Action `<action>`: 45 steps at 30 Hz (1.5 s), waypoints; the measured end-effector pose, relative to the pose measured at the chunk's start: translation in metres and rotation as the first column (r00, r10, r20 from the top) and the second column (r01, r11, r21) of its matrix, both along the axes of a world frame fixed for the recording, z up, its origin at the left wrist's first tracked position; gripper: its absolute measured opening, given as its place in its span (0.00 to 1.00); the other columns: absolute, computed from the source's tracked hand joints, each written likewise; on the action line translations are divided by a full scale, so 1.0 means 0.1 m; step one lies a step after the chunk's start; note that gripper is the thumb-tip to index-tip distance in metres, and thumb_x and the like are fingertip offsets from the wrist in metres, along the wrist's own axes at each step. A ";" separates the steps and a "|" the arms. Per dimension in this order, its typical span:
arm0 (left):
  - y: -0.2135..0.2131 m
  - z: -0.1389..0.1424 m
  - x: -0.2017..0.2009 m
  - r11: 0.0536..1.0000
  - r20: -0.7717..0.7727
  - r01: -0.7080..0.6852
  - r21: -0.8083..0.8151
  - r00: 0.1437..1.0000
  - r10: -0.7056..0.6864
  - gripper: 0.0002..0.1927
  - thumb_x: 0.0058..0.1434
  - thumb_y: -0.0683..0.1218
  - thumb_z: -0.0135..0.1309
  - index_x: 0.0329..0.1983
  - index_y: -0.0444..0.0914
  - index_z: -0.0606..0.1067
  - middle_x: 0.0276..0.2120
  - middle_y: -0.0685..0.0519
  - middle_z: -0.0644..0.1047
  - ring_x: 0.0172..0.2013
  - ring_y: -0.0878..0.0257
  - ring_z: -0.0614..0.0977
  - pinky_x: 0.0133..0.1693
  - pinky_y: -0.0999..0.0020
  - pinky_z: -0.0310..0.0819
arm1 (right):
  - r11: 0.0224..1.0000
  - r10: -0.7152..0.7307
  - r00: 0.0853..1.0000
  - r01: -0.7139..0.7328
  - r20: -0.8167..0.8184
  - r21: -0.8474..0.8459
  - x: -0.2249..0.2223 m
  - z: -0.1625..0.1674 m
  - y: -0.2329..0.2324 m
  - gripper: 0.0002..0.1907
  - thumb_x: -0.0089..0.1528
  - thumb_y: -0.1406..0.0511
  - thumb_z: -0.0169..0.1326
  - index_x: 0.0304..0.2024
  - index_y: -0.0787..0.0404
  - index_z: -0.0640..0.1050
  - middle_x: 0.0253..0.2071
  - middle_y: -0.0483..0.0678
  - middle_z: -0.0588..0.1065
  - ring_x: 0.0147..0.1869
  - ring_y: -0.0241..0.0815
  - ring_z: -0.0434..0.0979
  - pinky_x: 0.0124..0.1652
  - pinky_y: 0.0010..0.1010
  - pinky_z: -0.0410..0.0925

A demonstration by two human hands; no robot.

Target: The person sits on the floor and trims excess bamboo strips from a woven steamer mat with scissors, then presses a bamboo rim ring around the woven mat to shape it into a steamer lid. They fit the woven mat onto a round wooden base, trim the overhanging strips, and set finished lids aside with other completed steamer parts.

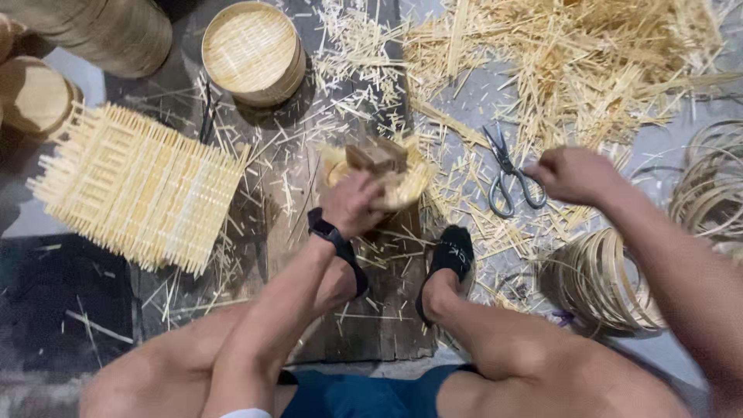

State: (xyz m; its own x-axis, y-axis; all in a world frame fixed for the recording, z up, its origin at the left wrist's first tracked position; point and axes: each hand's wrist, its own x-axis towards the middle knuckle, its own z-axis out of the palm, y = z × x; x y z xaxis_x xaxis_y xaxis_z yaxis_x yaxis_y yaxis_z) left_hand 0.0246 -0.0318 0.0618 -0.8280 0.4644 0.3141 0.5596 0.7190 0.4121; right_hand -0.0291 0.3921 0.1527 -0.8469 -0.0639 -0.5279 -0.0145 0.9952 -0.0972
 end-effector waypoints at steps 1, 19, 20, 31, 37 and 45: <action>0.05 -0.11 0.14 0.997 0.036 0.014 -0.069 0.999 -0.012 0.13 0.62 0.36 0.62 0.44 0.44 0.74 0.40 0.55 0.73 0.40 0.62 0.76 0.41 0.66 0.75 | 0.997 -0.059 0.998 0.060 0.034 -0.044 0.06 -0.27 0.00 0.26 0.67 0.46 0.49 0.42 0.59 0.83 0.41 0.59 0.82 0.46 0.56 0.83 0.50 0.49 0.74; 0.51 -0.41 -0.26 0.813 0.364 -0.560 -0.158 0.733 0.575 0.36 0.42 0.64 0.67 0.57 0.52 0.78 0.70 0.38 0.60 0.68 0.37 0.66 0.66 0.42 0.61 | 0.823 -0.509 0.859 0.506 0.062 -0.257 0.19 -2.32 0.30 0.35 0.45 0.62 0.71 0.52 0.70 0.74 0.40 0.59 0.77 0.45 0.56 0.79 0.48 0.43 0.72; 0.40 -0.38 -0.23 0.876 0.305 -0.468 -0.119 0.822 0.481 0.35 0.41 0.62 0.68 0.56 0.53 0.79 0.70 0.37 0.59 0.67 0.37 0.67 0.65 0.42 0.62 | 0.740 -0.554 0.821 0.562 0.140 -0.368 0.23 -2.35 0.33 0.30 0.47 0.63 0.67 0.50 0.70 0.76 0.37 0.55 0.78 0.42 0.52 0.79 0.45 0.41 0.73; 0.33 -0.59 -0.44 0.995 0.241 -0.050 -0.087 0.968 0.070 0.40 0.42 0.62 0.70 0.62 0.57 0.74 0.77 0.41 0.54 0.66 0.39 0.67 0.62 0.41 0.60 | 0.918 -0.268 0.963 0.251 -0.012 -0.307 0.61 -1.77 -0.28 0.31 0.57 0.43 0.61 0.40 0.65 0.79 0.38 0.59 0.76 0.43 0.59 0.76 0.44 0.45 0.70; 0.67 -0.59 -0.22 0.894 0.321 -0.448 0.001 0.847 0.424 0.65 0.35 0.64 0.73 0.73 0.39 0.56 0.64 0.36 0.60 0.62 0.36 0.62 0.62 0.36 0.51 | 0.972 -0.025 0.973 -0.030 -0.230 -0.234 0.29 -1.67 -0.87 0.34 0.54 0.45 0.60 0.45 0.68 0.77 0.46 0.65 0.74 0.52 0.64 0.73 0.49 0.49 0.68; 0.66 -0.69 -0.27 0.901 0.309 -0.433 -0.032 0.853 0.421 0.59 0.35 0.60 0.74 0.71 0.44 0.60 0.57 0.42 0.66 0.58 0.41 0.65 0.60 0.41 0.55 | 0.999 0.018 0.982 -0.023 -0.189 -0.026 0.13 -1.77 -0.81 0.22 0.63 0.51 0.53 0.43 0.63 0.77 0.41 0.59 0.77 0.46 0.57 0.78 0.43 0.51 0.72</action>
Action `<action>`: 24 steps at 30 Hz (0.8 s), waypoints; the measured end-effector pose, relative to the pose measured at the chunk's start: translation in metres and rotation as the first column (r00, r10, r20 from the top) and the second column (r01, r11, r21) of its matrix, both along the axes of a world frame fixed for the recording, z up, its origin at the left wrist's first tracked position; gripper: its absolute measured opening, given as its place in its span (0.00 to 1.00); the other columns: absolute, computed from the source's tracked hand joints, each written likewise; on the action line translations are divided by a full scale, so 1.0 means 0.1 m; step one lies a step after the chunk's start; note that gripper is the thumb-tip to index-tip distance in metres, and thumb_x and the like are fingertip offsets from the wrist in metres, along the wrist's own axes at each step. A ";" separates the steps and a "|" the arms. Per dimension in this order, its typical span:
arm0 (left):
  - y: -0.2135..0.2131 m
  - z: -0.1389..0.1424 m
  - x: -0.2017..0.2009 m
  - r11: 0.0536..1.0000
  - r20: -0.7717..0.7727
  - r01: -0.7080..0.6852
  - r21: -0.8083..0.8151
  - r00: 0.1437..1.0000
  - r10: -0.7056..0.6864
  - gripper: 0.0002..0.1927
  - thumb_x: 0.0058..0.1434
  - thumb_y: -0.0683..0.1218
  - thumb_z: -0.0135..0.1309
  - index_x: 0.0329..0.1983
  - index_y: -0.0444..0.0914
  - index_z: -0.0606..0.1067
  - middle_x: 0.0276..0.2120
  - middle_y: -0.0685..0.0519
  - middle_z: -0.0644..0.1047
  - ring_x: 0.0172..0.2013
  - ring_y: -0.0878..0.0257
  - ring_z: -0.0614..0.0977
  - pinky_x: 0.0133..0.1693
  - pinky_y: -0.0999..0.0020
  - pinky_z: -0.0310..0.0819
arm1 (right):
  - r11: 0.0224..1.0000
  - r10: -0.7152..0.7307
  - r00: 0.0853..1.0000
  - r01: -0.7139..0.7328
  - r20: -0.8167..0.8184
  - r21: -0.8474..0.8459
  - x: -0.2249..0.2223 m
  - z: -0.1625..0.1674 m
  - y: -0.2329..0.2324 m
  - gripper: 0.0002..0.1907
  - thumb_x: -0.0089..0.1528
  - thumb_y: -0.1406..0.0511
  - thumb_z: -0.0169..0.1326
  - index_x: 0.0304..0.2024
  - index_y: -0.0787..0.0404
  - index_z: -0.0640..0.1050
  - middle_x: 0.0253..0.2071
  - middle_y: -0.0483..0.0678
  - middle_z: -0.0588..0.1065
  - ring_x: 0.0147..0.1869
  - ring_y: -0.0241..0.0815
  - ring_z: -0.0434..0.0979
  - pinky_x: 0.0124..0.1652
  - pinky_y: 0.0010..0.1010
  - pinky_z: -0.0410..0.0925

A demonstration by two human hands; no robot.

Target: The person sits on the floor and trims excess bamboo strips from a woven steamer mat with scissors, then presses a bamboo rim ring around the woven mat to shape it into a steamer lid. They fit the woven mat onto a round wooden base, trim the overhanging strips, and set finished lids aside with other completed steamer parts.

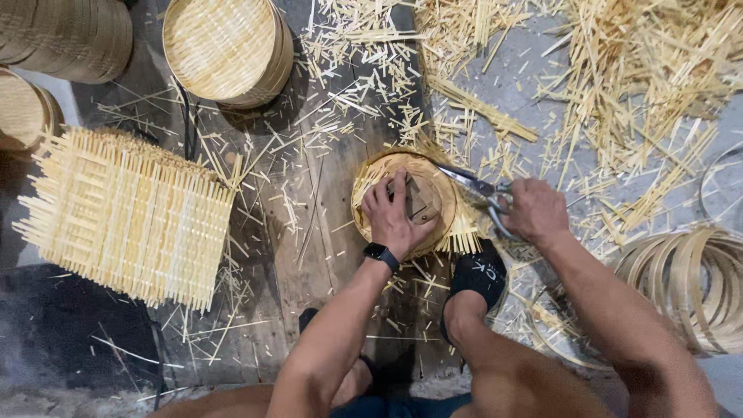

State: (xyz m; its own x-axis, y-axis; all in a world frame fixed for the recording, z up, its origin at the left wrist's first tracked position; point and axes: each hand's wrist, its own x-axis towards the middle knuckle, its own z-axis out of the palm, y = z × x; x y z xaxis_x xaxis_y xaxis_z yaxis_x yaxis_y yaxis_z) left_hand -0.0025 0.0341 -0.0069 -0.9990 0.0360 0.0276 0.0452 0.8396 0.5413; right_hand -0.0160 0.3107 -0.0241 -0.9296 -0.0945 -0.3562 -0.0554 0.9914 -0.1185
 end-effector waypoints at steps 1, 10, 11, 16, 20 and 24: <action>-0.02 0.01 -0.01 0.999 0.015 0.052 0.005 0.999 -0.052 0.59 0.35 0.59 0.73 0.72 0.44 0.61 0.57 0.42 0.67 0.58 0.41 0.66 0.60 0.42 0.56 | 0.999 0.045 0.995 -0.045 -0.090 0.003 -0.02 -0.04 -0.01 0.24 0.59 0.49 0.54 0.40 0.64 0.77 0.38 0.59 0.76 0.44 0.56 0.78 0.43 0.50 0.73; -0.12 0.11 -0.11 0.966 0.048 0.253 0.045 0.966 -0.256 0.57 0.35 0.58 0.74 0.70 0.45 0.62 0.57 0.45 0.68 0.57 0.43 0.66 0.61 0.44 0.57 | 0.982 0.154 0.988 -0.153 -0.003 0.106 -0.26 -0.12 0.08 0.20 0.63 0.52 0.53 0.43 0.61 0.78 0.35 0.54 0.74 0.39 0.47 0.75 0.38 0.41 0.71; -0.13 0.12 -0.12 0.966 0.058 0.257 0.040 0.964 -0.259 0.58 0.33 0.58 0.74 0.70 0.45 0.62 0.57 0.45 0.68 0.57 0.43 0.66 0.61 0.44 0.57 | 0.986 0.116 0.992 -0.121 0.052 0.115 -0.29 -0.13 0.05 0.24 0.61 0.48 0.54 0.43 0.62 0.78 0.35 0.54 0.74 0.38 0.48 0.75 0.37 0.41 0.71; -0.25 0.12 -0.20 0.913 0.074 0.407 0.042 0.910 -0.409 0.60 0.29 0.56 0.75 0.69 0.45 0.62 0.59 0.44 0.68 0.59 0.42 0.66 0.62 0.45 0.57 | 0.969 0.230 0.955 -0.207 -0.187 0.134 -0.33 -0.20 0.00 0.19 0.56 0.52 0.56 0.40 0.60 0.79 0.38 0.53 0.76 0.44 0.48 0.75 0.43 0.41 0.71; -0.34 0.09 -0.26 0.862 0.020 0.502 0.073 0.863 -0.505 0.57 0.35 0.55 0.75 0.70 0.47 0.62 0.59 0.47 0.69 0.60 0.43 0.68 0.64 0.46 0.59 | 0.977 0.209 0.971 -0.203 -0.119 0.059 -0.35 -0.18 0.11 0.19 0.60 0.52 0.57 0.40 0.61 0.79 0.39 0.55 0.77 0.46 0.51 0.77 0.43 0.44 0.71; -0.39 0.14 -0.37 0.798 0.073 0.600 0.056 0.795 -0.602 0.61 0.31 0.55 0.75 0.72 0.48 0.61 0.61 0.47 0.69 0.61 0.41 0.67 0.63 0.45 0.58 | 0.966 0.257 0.947 -0.246 -0.194 0.075 -0.44 -0.20 -0.02 0.31 0.49 0.44 0.61 0.36 0.65 0.78 0.36 0.57 0.77 0.45 0.54 0.77 0.46 0.44 0.72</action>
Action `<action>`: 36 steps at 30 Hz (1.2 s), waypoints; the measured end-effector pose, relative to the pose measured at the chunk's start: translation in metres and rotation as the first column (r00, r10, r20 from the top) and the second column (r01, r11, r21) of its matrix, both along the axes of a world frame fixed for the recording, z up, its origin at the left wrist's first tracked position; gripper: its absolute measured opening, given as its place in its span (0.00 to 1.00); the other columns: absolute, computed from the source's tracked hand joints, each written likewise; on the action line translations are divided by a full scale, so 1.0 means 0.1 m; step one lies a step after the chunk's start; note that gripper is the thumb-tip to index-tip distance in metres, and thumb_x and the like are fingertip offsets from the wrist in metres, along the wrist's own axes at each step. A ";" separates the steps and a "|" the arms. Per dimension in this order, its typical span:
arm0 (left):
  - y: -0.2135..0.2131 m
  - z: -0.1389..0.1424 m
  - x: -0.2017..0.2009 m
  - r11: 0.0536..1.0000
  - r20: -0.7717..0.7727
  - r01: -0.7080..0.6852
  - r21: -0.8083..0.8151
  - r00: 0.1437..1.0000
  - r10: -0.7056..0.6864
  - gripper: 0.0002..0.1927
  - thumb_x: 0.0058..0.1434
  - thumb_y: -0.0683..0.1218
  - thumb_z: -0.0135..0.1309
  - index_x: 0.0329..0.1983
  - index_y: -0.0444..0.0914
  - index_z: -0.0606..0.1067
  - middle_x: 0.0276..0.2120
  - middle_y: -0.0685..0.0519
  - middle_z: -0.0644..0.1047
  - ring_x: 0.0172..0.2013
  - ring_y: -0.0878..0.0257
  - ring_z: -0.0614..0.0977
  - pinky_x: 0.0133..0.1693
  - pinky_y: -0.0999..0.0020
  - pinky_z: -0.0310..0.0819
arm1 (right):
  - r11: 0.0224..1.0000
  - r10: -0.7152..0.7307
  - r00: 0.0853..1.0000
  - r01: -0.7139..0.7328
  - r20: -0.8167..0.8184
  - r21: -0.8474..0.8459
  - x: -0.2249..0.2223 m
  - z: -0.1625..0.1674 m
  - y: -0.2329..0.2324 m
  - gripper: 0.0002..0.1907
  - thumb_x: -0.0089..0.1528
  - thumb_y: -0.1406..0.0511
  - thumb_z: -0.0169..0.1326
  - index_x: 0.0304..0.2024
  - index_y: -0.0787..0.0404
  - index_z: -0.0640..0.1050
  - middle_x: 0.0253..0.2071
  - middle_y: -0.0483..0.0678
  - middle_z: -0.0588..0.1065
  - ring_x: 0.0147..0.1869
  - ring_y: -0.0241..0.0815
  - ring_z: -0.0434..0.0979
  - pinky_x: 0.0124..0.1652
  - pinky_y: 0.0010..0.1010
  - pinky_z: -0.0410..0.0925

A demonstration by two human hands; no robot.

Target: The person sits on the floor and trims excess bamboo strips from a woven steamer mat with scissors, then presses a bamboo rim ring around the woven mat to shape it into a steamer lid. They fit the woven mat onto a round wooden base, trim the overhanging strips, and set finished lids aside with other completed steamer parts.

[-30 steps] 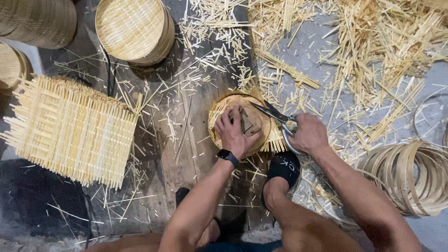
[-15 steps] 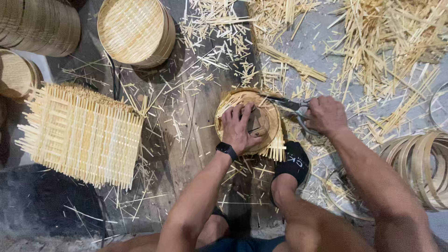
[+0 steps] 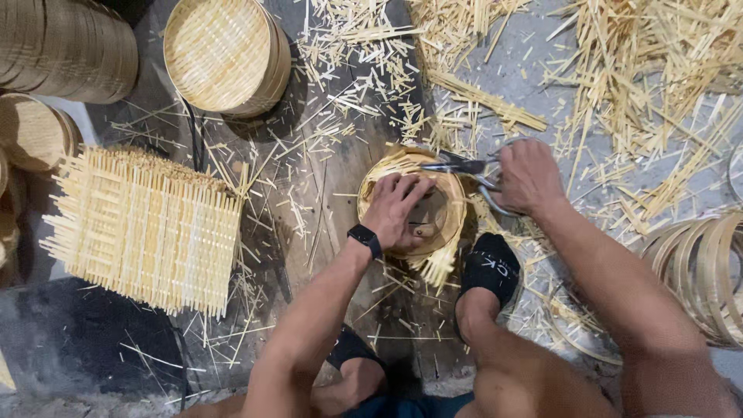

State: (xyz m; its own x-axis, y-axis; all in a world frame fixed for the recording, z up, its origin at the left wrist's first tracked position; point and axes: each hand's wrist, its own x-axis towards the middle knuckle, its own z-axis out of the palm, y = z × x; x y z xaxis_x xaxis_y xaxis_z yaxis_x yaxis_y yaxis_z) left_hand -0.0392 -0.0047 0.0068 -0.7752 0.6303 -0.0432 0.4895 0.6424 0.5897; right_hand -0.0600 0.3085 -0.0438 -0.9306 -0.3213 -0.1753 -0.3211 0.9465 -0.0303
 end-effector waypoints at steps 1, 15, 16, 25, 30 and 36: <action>-0.01 0.03 -0.02 1.000 0.014 0.025 -0.016 1.000 -0.025 0.62 0.31 0.55 0.74 0.72 0.49 0.60 0.62 0.47 0.69 0.61 0.40 0.66 0.64 0.44 0.58 | 0.999 -0.034 0.998 0.032 0.059 0.022 -0.02 0.00 -0.03 0.26 0.52 0.48 0.59 0.37 0.64 0.79 0.37 0.56 0.77 0.45 0.53 0.78 0.46 0.44 0.72; 0.37 0.06 0.37 0.907 -0.096 -0.369 -0.206 0.929 0.356 0.55 0.53 0.54 0.65 0.78 0.40 0.48 0.49 0.40 0.70 0.52 0.43 0.70 0.50 0.45 0.61 | 0.984 -0.147 0.943 0.109 0.300 0.138 -0.10 0.10 -0.06 0.16 0.58 0.57 0.56 0.41 0.62 0.79 0.36 0.55 0.77 0.43 0.52 0.78 0.42 0.44 0.73; 0.33 0.06 0.34 0.920 -0.099 -0.335 -0.204 0.942 0.321 0.56 0.52 0.53 0.65 0.78 0.41 0.48 0.49 0.40 0.70 0.52 0.43 0.71 0.50 0.45 0.61 | 0.992 -0.107 0.965 0.087 0.241 0.092 -0.11 0.11 -0.04 0.16 0.57 0.57 0.57 0.40 0.61 0.79 0.37 0.55 0.77 0.45 0.52 0.78 0.43 0.44 0.72; 0.30 0.07 0.34 0.942 -0.090 -0.264 -0.207 0.964 0.250 0.58 0.49 0.54 0.68 0.78 0.43 0.48 0.51 0.40 0.70 0.51 0.43 0.70 0.51 0.47 0.61 | 0.999 -0.051 0.991 0.052 0.122 -0.005 0.02 0.05 -0.12 0.32 0.53 0.44 0.58 0.39 0.67 0.77 0.35 0.57 0.74 0.43 0.53 0.75 0.46 0.43 0.70; 0.23 0.13 0.29 0.952 -0.017 -0.210 -0.223 0.977 0.211 0.64 0.37 0.48 0.70 0.77 0.44 0.49 0.52 0.41 0.70 0.53 0.43 0.71 0.50 0.48 0.61 | 0.990 -0.140 0.900 0.123 0.413 0.068 -0.04 0.13 -0.04 0.21 0.64 0.51 0.51 0.44 0.62 0.78 0.38 0.56 0.76 0.46 0.50 0.76 0.48 0.43 0.70; 0.15 0.10 0.24 0.974 -0.009 -0.119 -0.192 0.993 0.120 0.60 0.41 0.45 0.69 0.78 0.47 0.51 0.49 0.45 0.72 0.53 0.46 0.72 0.55 0.48 0.60 | 0.999 -0.004 0.982 -0.006 0.191 0.054 -0.12 0.16 -0.03 0.29 0.56 0.47 0.57 0.42 0.66 0.77 0.30 0.57 0.73 0.38 0.53 0.76 0.41 0.44 0.70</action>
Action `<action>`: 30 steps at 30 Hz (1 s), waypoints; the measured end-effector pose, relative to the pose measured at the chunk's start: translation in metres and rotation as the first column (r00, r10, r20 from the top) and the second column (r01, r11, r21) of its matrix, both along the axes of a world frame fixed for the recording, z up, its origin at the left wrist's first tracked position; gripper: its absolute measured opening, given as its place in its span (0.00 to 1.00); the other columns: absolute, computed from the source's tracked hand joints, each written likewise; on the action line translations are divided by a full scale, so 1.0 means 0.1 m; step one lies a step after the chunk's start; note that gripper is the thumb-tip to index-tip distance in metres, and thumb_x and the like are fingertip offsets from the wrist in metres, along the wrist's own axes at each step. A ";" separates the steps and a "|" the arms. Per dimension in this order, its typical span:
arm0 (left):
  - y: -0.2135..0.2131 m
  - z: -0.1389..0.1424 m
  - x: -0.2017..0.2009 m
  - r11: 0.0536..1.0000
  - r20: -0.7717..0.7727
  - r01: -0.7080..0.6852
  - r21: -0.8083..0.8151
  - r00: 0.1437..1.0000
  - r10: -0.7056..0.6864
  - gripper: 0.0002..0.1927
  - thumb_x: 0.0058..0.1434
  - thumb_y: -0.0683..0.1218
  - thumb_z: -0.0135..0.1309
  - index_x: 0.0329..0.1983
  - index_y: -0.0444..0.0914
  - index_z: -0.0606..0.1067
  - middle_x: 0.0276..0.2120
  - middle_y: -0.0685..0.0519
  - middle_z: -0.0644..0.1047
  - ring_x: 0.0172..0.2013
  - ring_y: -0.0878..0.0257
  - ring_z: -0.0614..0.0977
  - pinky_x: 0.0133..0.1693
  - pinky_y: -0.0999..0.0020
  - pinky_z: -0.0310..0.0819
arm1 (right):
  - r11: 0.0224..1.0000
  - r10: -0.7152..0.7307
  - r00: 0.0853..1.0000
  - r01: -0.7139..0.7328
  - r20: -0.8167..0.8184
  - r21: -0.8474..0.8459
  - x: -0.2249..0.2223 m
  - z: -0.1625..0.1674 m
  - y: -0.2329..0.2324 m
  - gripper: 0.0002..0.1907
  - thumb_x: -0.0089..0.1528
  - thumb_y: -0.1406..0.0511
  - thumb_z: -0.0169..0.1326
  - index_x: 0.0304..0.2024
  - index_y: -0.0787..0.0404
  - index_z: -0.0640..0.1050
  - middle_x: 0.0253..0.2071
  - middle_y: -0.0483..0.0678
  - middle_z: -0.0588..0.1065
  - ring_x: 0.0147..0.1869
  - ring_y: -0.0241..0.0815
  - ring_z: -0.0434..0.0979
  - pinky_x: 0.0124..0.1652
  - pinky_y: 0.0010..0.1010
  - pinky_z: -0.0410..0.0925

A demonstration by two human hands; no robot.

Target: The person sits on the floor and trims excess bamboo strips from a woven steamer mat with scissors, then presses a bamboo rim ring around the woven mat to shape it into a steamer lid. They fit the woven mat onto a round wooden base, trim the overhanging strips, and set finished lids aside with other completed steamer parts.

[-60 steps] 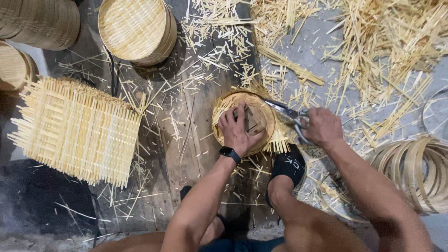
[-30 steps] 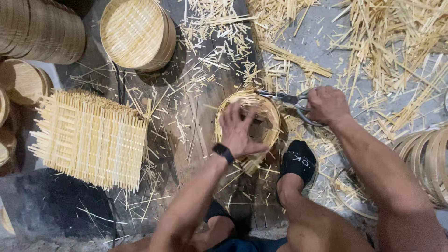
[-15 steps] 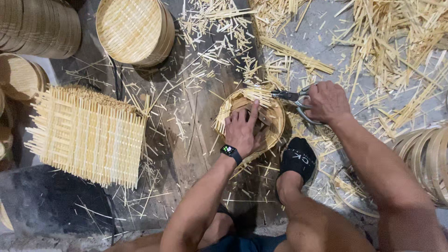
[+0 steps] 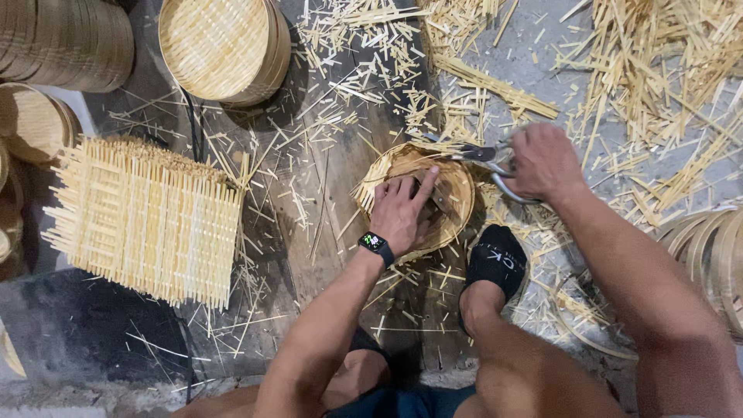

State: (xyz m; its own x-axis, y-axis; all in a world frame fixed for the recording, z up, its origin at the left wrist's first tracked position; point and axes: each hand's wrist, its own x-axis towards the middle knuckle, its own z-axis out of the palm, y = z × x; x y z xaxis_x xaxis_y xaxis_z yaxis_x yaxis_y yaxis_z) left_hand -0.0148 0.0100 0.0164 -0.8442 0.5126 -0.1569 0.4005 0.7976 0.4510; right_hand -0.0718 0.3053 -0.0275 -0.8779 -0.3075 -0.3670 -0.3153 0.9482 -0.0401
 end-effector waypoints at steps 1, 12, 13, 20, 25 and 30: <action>-0.02 -0.01 -0.01 1.000 -0.011 0.022 0.005 1.000 -0.022 0.60 0.42 0.46 0.68 0.78 0.47 0.51 0.49 0.45 0.72 0.54 0.46 0.72 0.55 0.48 0.60 | 0.999 0.019 0.993 -0.024 -0.113 -0.046 0.00 -0.03 -0.08 0.27 0.54 0.48 0.58 0.39 0.66 0.77 0.32 0.57 0.74 0.40 0.53 0.76 0.42 0.44 0.71; 0.28 0.01 0.10 0.942 -0.004 -0.332 0.039 0.943 0.333 0.52 0.47 0.62 0.67 0.72 0.39 0.59 0.59 0.44 0.75 0.59 0.44 0.71 0.59 0.28 0.46 | 0.996 0.076 0.997 -0.074 -0.031 0.041 -0.12 0.03 0.01 0.29 0.57 0.46 0.56 0.41 0.66 0.78 0.35 0.57 0.73 0.41 0.51 0.74 0.43 0.41 0.70; 0.29 0.02 0.11 0.958 0.027 -0.284 0.038 0.959 0.283 0.51 0.47 0.61 0.66 0.71 0.40 0.61 0.58 0.45 0.75 0.59 0.45 0.71 0.60 0.31 0.48 | 0.996 0.088 0.989 -0.086 -0.119 0.024 -0.12 0.02 -0.07 0.31 0.54 0.45 0.57 0.40 0.66 0.79 0.35 0.57 0.73 0.42 0.51 0.74 0.44 0.40 0.70; 0.06 0.06 0.08 0.997 0.085 -0.058 0.054 0.995 0.053 0.46 0.42 0.58 0.66 0.67 0.45 0.67 0.55 0.49 0.77 0.61 0.49 0.73 0.64 0.35 0.51 | 0.994 0.033 0.992 -0.046 0.125 0.099 -0.13 0.17 -0.07 0.17 0.59 0.54 0.55 0.38 0.59 0.81 0.36 0.54 0.74 0.43 0.48 0.75 0.43 0.41 0.71; 0.03 0.00 0.02 0.998 0.069 0.047 0.045 0.996 -0.050 0.44 0.42 0.56 0.66 0.66 0.46 0.68 0.56 0.50 0.77 0.61 0.50 0.73 0.64 0.33 0.49 | 0.993 0.072 0.997 -0.075 0.041 0.088 -0.11 0.08 -0.16 0.25 0.60 0.46 0.55 0.26 0.60 0.82 0.29 0.51 0.71 0.36 0.45 0.72 0.42 0.38 0.70; -0.10 -0.02 -0.08 0.970 0.089 0.241 0.026 0.966 -0.242 0.46 0.36 0.54 0.66 0.64 0.45 0.71 0.52 0.51 0.79 0.58 0.51 0.74 0.63 0.33 0.48 | 0.998 -0.018 0.981 0.006 0.195 0.063 -0.12 -0.11 -0.17 0.13 0.64 0.57 0.50 0.33 0.57 0.78 0.23 0.47 0.70 0.27 0.43 0.74 0.31 0.37 0.75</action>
State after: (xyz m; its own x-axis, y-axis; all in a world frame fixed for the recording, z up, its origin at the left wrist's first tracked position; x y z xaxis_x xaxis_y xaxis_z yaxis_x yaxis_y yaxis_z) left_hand -0.0233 0.0000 0.0145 -0.6775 0.7024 -0.2182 0.5370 0.6751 0.5058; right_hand -0.0840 0.2885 -0.0390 -0.7907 -0.2686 -0.5502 -0.2958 0.9544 -0.0408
